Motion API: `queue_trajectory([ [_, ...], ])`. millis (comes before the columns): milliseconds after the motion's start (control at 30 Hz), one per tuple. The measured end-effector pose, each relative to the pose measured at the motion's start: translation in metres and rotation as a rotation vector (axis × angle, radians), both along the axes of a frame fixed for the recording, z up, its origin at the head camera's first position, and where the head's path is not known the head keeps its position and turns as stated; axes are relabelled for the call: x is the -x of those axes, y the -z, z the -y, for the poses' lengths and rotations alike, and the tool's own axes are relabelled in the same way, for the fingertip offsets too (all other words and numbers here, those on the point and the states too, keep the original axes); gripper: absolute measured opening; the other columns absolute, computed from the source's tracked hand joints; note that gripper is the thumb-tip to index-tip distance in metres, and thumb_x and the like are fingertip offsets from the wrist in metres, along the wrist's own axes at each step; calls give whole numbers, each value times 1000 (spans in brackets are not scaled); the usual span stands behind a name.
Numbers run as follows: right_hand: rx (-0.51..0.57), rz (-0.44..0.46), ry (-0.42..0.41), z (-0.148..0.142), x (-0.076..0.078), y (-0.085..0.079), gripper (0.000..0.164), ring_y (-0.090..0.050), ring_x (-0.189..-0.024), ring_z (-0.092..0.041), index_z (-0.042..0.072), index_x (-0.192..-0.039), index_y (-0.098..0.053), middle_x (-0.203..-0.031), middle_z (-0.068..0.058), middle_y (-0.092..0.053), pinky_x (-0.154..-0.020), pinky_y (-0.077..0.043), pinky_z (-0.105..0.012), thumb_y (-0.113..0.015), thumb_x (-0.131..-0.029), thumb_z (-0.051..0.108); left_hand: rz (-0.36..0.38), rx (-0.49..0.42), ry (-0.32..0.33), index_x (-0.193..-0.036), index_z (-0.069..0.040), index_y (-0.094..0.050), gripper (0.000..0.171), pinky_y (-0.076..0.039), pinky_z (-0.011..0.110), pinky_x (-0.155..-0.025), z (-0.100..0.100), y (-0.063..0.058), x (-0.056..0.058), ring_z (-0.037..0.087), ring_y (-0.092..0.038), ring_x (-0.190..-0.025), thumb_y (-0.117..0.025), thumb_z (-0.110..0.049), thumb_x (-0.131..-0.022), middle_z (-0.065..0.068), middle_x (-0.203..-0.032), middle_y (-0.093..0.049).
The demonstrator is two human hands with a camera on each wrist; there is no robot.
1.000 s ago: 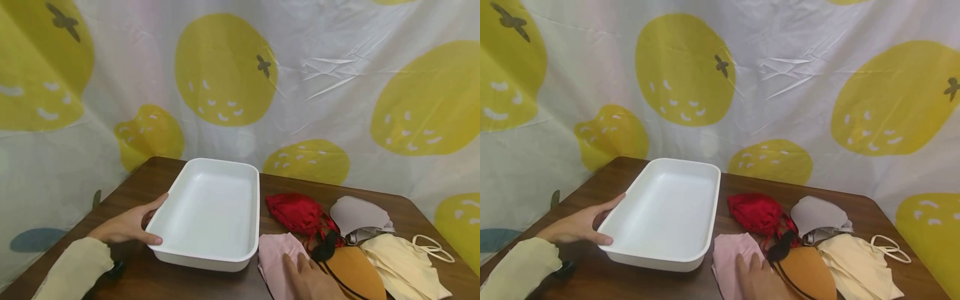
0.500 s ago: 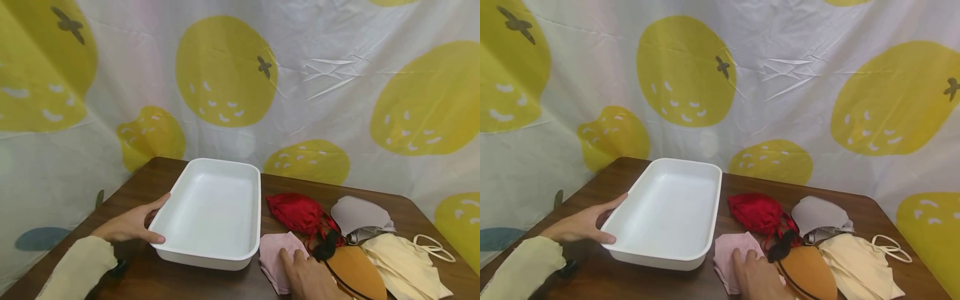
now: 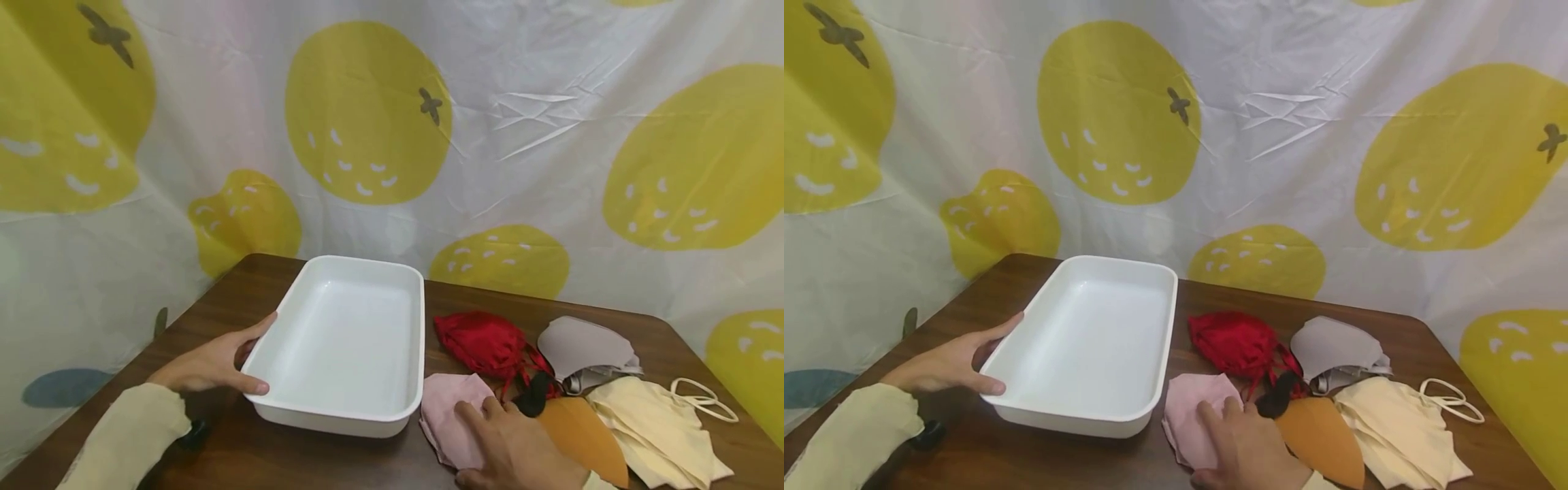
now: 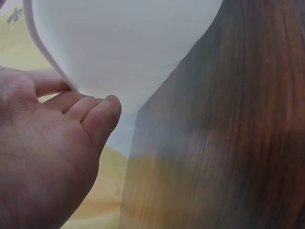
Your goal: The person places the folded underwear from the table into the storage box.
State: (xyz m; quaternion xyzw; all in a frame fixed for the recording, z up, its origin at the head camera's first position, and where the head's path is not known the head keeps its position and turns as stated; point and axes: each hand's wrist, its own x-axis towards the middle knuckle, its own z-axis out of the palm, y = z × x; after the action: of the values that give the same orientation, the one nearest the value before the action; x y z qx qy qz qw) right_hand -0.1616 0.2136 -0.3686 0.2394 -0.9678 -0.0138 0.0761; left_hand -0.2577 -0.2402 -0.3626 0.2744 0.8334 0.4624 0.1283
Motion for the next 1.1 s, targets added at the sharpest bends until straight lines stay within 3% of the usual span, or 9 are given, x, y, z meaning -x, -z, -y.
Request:
queue_trajectory([
  [100, 77, 70, -22, -6, 3, -1, 67, -61, -93, -31, 20, -127, -62, -109, -13, -63, -70, -54, -54, -77, -76, 61, 26, -33, 7, -162, -9, 0, 121, -50, 19, -91, 0, 3, -1, 36, -52, -124, -86, -26, -78, 33, -158, -29],
  [200, 135, 100, -47, -9, 9, -2, 61, -62, -96, -30, 21, -128, -66, -112, -15, -65, -82, -52, -56, -76, -80, 57, 33, -45, 17, -162, -9, 1, 121, -50, 20, -91, 0, 1, 0, 36, -53, -124, -86, -26, -79, 33, -158, -28],
  [267, 167, 121, -26, -9, 14, -4, 66, -62, -95, -28, 21, -129, -66, -111, -15, -65, -82, -51, -54, -83, -73, 53, 31, -39, 15, -161, -8, 1, 121, -50, 19, -92, 0, 1, -1, 35, -52, -125, -86, -26, -79, 33, -159, -26],
  [467, 361, 233, 163, -4, 28, -9, 97, -64, -94, -29, 16, -132, -60, -112, -15, -67, -79, -54, -51, -100, -46, 38, 8, -9, -12, -161, -5, -1, 121, -45, 14, -94, 1, 2, -3, 37, -47, -130, -87, -27, -78, 32, -162, -23],
  [633, 595, 406, 117, -10, 32, -11, 84, -59, -115, -30, 16, -125, -66, -130, -13, -67, -98, -47, -54, -100, -48, 20, 32, -34, 6, -161, -5, -1, 120, -47, 16, -94, 0, 3, -1, 38, -49, -129, -86, -27, -79, 34, -161, -22],
  [700, 715, 504, 110, -15, 33, -14, 75, -54, -118, -29, 18, -123, -69, -136, -13, -64, -97, -45, -48, -97, -53, 14, 32, -33, 4, -161, -4, -1, 120, -47, 16, -94, 1, 3, -2, 38, -49, -130, -86, -26, -79, 34, -161, -22],
  [833, 954, 686, 51, -20, 36, -15, 56, -52, -118, -24, 8, -120, -69, -136, -14, -60, -90, -48, -30, -87, -67, 5, 13, -16, -5, -161, -5, -1, 120, -45, 13, -94, 2, 1, -3, 39, -46, -132, -86, -28, -79, 33, -162, -19],
  [933, 1022, 702, 42, -21, 36, -16, 46, -52, -115, -20, 4, -116, -68, -129, -12, -62, -88, -48, -25, -83, -73, 7, 14, -21, 3, -161, -5, -1, 120, -45, 13, -94, 1, 1, -2, 39, -47, -131, -86, -28, -79, 33, -162, -21],
  [1100, 1095, 605, 108, -16, 39, -28, 41, -57, -104, -14, 3, -111, -69, -114, -3, -66, -81, -52, -26, -84, -74, 9, 29, -41, 23, -161, -5, 0, 120, -48, 16, -94, 2, 0, -2, 37, -50, -127, -85, -28, -80, 34, -161, -22],
])
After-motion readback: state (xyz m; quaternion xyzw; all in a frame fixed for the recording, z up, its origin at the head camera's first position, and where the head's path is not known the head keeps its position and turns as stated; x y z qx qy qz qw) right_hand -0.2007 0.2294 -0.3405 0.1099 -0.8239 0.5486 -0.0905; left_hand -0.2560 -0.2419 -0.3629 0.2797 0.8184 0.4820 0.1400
